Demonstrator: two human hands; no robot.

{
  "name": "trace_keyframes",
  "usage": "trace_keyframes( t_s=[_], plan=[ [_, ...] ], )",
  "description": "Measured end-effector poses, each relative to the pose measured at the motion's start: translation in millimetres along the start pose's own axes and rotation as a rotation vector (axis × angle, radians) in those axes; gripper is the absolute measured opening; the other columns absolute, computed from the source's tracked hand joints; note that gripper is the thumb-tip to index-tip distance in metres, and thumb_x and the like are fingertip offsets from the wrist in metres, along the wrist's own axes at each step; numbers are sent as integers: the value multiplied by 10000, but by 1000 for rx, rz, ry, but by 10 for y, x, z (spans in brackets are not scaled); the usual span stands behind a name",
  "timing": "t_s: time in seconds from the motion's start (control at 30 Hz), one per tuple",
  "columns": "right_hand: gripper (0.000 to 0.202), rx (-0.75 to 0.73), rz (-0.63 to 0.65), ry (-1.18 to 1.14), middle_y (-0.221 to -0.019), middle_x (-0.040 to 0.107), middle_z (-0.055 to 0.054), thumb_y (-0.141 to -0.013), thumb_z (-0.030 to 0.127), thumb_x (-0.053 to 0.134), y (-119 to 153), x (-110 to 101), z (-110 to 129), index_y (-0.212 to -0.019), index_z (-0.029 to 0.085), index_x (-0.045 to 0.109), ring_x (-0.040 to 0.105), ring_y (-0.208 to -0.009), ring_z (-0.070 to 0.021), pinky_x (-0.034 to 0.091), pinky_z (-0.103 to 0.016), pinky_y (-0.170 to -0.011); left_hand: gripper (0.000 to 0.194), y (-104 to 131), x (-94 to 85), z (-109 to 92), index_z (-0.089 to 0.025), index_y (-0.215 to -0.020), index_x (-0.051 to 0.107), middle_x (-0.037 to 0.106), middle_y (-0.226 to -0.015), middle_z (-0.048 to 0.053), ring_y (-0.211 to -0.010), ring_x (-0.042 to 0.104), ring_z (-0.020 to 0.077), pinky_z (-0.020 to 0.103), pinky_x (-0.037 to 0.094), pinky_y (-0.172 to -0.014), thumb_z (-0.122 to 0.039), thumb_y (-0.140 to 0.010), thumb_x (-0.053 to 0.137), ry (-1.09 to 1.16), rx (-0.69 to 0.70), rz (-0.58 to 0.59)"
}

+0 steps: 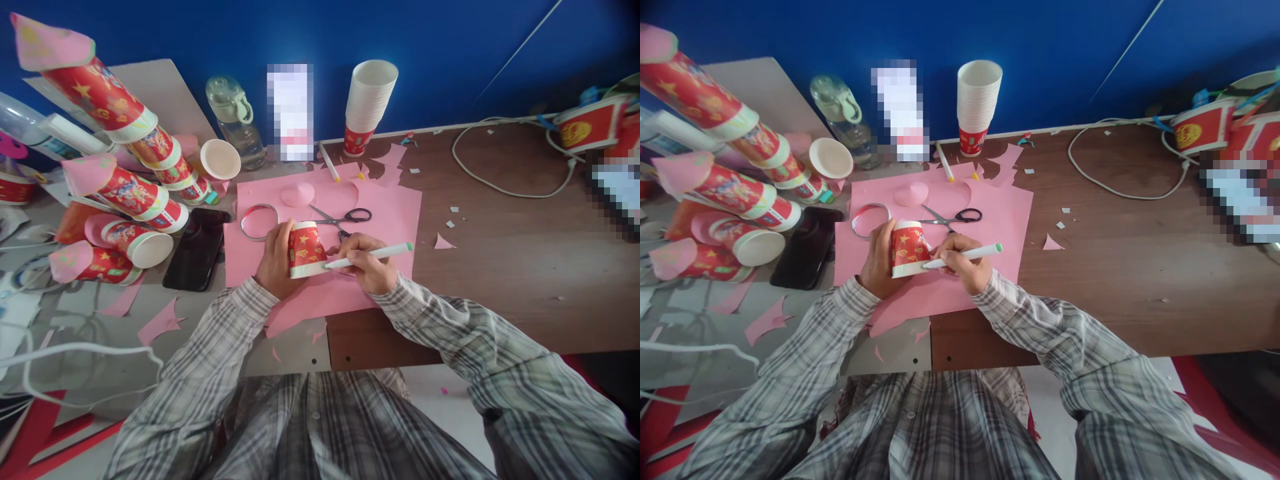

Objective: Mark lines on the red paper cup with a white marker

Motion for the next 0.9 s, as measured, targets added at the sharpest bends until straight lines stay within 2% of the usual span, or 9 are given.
trace_keyframes(
  t_s=[0.13,0.37,0.53,0.73,0.9],
  plan=[
    [118,-5,-14,-40,-405,459,34,-662,241,526,-26,-19,10,-581,170,574,418,-389,-119,482,-355,-550,802,-8,-3,-7,-100,-1316,168,407,-1233,215,-1158,428,300,515,426,-995,-425,-740,622,2,1,4],
    [139,-7,-91,-86,-534,551,0,-696,299,580,-49,-37,-14,-664,165,567,469,-437,-119,372,-258,-420,805,-28,-25,-38,-86,-1304,175,423,-1204,212,-1146,436,297,505,437,-989,-420,-731,631,3,7,-7],
    [125,-24,-76,-49,-534,569,1,-722,286,570,-39,-26,-23,-693,165,571,484,-451,-117,381,-250,-440,805,-39,-32,-66,-80,-1303,177,431,-1192,216,-1145,440,303,503,442,-988,-419,-732,632,-22,26,-22],
    [106,5,-80,-29,-510,551,11,-684,260,559,-46,-37,-25,-646,163,576,476,-427,-121,367,-251,-419,819,-19,-12,-38,-93,-1311,171,422,-1212,206,-1152,433,297,514,440,-984,-451,-732,625,-15,8,-8],
    [106,10,-35,-49,-407,484,35,-648,216,527,-50,-27,-16,-566,166,571,442,-392,-115,481,-332,-556,818,-9,-2,-12,-66,-1307,188,411,-1226,213,-1169,417,288,495,419,-1015,-417,-724,643,10,-10,1]
  ],
)
Point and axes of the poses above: each hand's wrist, its own y-axis away from the middle knuckle, its own x-axis out of the palm, z = x × y, the point moved 5 cm from there along -y, towards the middle knuckle
